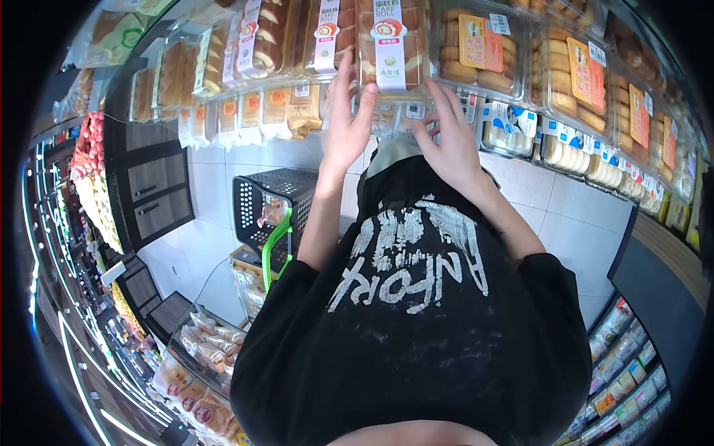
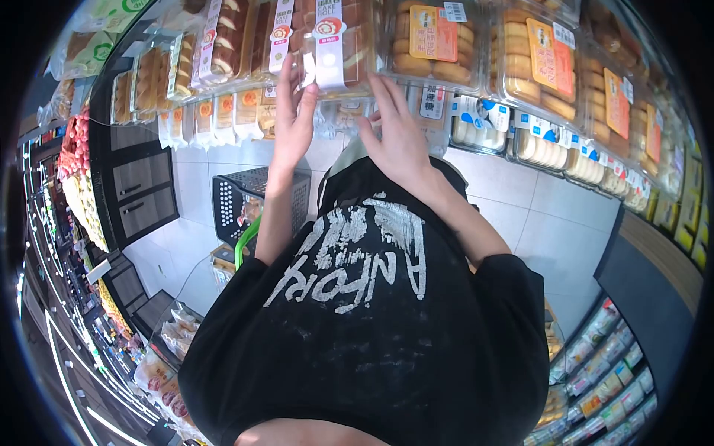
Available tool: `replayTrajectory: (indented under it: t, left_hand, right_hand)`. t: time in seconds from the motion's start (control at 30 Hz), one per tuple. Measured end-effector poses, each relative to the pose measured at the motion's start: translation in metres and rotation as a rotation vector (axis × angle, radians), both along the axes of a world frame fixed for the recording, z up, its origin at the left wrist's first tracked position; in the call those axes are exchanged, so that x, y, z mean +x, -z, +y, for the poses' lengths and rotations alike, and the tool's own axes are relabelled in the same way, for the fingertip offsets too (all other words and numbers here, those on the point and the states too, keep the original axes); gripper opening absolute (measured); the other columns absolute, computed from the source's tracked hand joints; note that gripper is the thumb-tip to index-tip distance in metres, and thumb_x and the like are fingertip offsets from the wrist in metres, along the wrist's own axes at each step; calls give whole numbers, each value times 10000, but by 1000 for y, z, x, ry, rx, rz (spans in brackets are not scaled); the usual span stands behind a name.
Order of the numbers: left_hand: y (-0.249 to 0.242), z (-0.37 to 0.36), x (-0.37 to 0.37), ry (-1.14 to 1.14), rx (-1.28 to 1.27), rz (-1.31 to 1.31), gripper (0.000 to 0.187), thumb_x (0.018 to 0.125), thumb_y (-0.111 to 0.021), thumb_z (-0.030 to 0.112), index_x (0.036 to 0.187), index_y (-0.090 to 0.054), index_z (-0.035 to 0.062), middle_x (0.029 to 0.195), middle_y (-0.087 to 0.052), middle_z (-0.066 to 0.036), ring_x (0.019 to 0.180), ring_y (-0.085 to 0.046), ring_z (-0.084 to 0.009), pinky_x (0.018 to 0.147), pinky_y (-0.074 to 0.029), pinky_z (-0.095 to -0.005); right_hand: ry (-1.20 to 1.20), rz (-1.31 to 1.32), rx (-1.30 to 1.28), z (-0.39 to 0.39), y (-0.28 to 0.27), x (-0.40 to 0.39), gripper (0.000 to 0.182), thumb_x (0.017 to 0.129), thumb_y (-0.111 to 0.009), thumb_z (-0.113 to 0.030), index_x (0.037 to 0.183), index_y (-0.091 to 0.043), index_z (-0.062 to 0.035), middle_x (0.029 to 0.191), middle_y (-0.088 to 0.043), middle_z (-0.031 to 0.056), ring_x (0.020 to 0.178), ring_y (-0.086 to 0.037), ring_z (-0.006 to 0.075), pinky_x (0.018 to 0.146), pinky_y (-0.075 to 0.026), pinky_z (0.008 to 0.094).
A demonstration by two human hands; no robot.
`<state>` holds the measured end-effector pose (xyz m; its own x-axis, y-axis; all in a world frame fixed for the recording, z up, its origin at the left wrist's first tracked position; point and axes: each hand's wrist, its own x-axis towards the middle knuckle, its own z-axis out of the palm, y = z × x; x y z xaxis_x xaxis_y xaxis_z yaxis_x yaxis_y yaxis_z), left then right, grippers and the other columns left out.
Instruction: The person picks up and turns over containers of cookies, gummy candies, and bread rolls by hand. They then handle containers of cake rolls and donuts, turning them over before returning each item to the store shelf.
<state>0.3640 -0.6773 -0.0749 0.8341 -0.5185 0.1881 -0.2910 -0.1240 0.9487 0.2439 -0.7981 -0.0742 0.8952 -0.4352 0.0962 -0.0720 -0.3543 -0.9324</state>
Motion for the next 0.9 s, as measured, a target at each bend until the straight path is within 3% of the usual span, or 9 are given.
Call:
replayTrajectory:
  t: [0.03,0.13,0.3,0.5,0.6,0.73,0.8,0.83,0.9]
  left_hand:
    - [6,-1,4,10,81,-173,405,905,-420,195,1271,-360,32,1218,-385,-179,1137,-394,-281,941,-323,-360]
    - [2,-5,10,17,250,-376,414,920,-382,204,1292,-317,33,1208,-389,-189,1142,-386,-315,943,-319,-370]
    - [2,-15,17,-9,225,-390,402,934,-335,230,1284,-321,31,1227,-368,-193,1154,-370,-331,943,-319,-372]
    - [4,-24,28,4,221,-422,400,938,-313,236,1283,-320,36,1244,-346,-199,1149,-369,-341,942,-318,-372]
    - [4,-26,29,12,224,-414,407,938,-308,233,1288,-304,25,1245,-342,-201,1154,-362,-339,943,-316,-372]
    - [6,-24,32,24,229,-420,441,926,-338,216,1298,-262,-10,1248,-338,-204,1144,-366,-328,942,-315,-376]
    - [6,-21,21,-96,146,-331,404,904,-372,148,1269,-299,-12,1228,-363,-188,1118,-391,-282,922,-340,-359]
    - [8,-17,11,-156,106,-280,389,894,-388,114,1255,-318,-13,1218,-376,-180,1105,-404,-259,912,-353,-350]
    - [32,-1,-7,-356,23,-294,327,858,-406,54,1175,-375,-17,1157,-409,-167,1041,-436,-234,864,-386,-338]
  right_hand:
    - [-3,12,-10,-1,-2,3,565,777,-552,-120,1271,-309,3,1257,-353,200,745,-585,246,659,-480,310]
    - [-10,30,-31,-3,-3,11,591,775,-553,-131,1286,-285,0,1279,-341,207,674,-595,256,630,-485,320]
    - [-36,13,-111,-9,7,22,625,789,-548,-133,1321,-236,-30,1315,-316,208,679,-606,212,607,-496,285]
    - [6,-17,-110,-13,13,33,615,771,-525,-121,1301,-241,9,1302,-311,250,730,-587,324,693,-472,368]
    - [17,-56,-150,-15,21,33,602,769,-507,-89,1299,-239,14,1312,-296,247,807,-576,329,716,-465,367]
    - [-7,-69,-40,-13,10,20,537,763,-483,-42,1267,-303,-10,1292,-328,223,839,-570,300,732,-459,347]
    - [-16,-69,-19,-8,2,3,513,756,-476,-22,1249,-335,-23,1271,-351,209,829,-573,288,731,-458,336]
    - [-33,-58,15,-6,3,-6,415,758,-479,-28,1170,-425,-23,1164,-448,192,805,-578,273,728,-457,322]
    - [-240,167,111,-11,29,-22,335,760,-472,-48,1093,-477,-10,1082,-503,188,811,-577,284,738,-457,344]
